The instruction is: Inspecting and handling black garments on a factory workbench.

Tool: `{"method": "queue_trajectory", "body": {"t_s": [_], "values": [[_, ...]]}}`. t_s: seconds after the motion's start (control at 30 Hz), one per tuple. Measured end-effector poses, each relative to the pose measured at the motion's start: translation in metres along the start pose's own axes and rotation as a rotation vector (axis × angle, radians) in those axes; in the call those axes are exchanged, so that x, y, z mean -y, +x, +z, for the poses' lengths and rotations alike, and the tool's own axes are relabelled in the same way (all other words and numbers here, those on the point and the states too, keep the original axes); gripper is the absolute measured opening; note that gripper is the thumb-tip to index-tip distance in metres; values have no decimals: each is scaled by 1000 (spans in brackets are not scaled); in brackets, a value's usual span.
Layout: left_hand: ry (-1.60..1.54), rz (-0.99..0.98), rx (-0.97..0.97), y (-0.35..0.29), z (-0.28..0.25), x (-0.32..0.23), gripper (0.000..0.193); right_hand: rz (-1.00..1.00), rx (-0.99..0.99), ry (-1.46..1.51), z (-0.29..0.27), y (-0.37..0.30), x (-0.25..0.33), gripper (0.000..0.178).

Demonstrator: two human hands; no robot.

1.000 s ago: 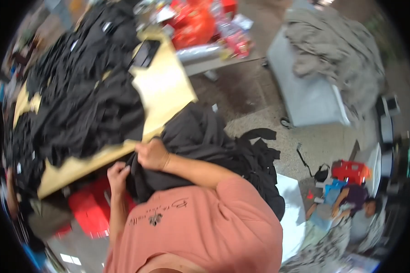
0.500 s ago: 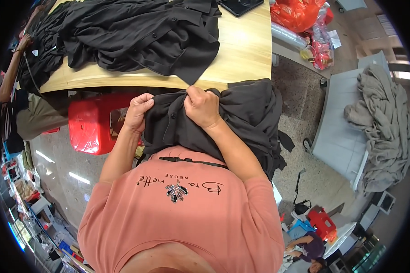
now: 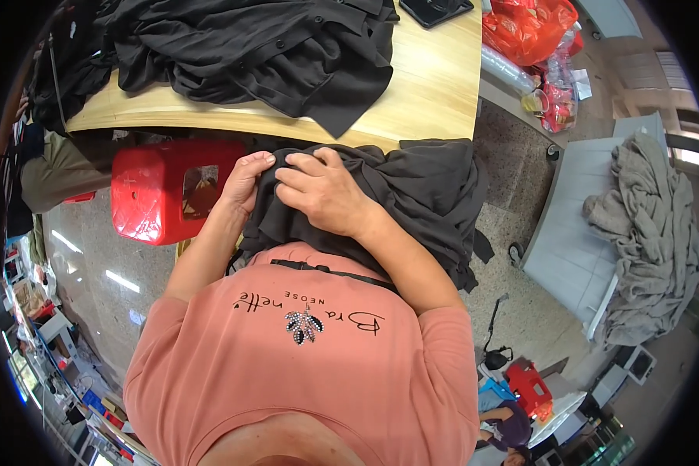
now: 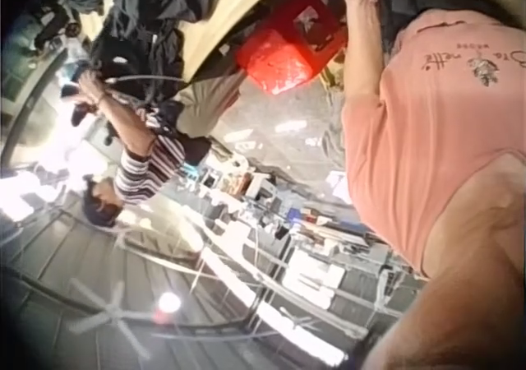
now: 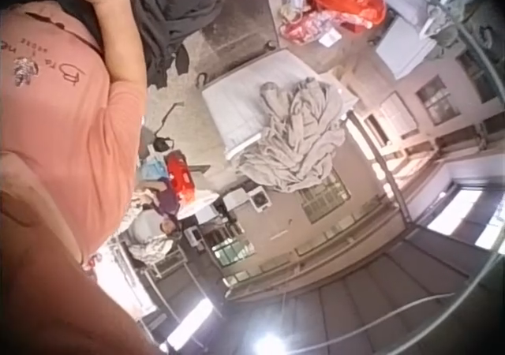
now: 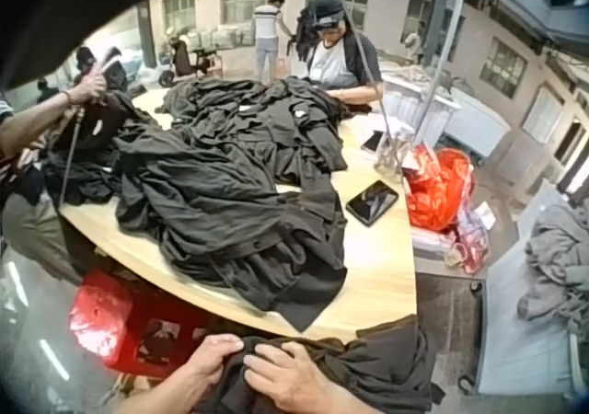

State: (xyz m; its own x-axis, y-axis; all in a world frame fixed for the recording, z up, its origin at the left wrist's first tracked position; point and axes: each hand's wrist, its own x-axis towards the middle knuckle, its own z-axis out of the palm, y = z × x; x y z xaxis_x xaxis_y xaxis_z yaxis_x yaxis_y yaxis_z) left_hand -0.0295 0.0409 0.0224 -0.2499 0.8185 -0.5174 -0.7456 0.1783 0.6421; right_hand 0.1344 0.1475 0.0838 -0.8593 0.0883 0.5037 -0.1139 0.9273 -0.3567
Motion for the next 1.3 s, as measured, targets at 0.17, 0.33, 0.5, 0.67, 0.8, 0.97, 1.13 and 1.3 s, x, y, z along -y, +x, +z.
{"method": "queue_trajectory", "body": {"t_s": [0.17, 0.33, 0.5, 0.67, 0.8, 0.97, 1.13, 1.3], "values": [[7, 10, -32, -2, 1, 1, 4, -37, 115, 24, 20, 4, -6, 19], [405, 85, 67, -7, 5, -11, 7, -3, 50, 115, 25, 1, -6, 20], [542, 93, 303, -11, 14, -19, 5, 28, -67, 57, 23, 2, -1, 16], [368, -18, 344, -12, 15, -21, 5, 13, -28, 44, 23, 2, 0, 15], [294, -8, 349, -14, 12, -19, 3, 128, -70, 109, 26, 2, 1, 16], [319, 32, 305, -18, 10, -16, 8, 174, -39, 93, 29, 0, 1, 17], [337, 35, 279, -20, 11, -11, 13, 188, -7, 259, 25, -2, -6, 18], [317, 30, 273, -20, 10, -9, 12, 465, 54, 680, 20, -1, -9, 15]]}}
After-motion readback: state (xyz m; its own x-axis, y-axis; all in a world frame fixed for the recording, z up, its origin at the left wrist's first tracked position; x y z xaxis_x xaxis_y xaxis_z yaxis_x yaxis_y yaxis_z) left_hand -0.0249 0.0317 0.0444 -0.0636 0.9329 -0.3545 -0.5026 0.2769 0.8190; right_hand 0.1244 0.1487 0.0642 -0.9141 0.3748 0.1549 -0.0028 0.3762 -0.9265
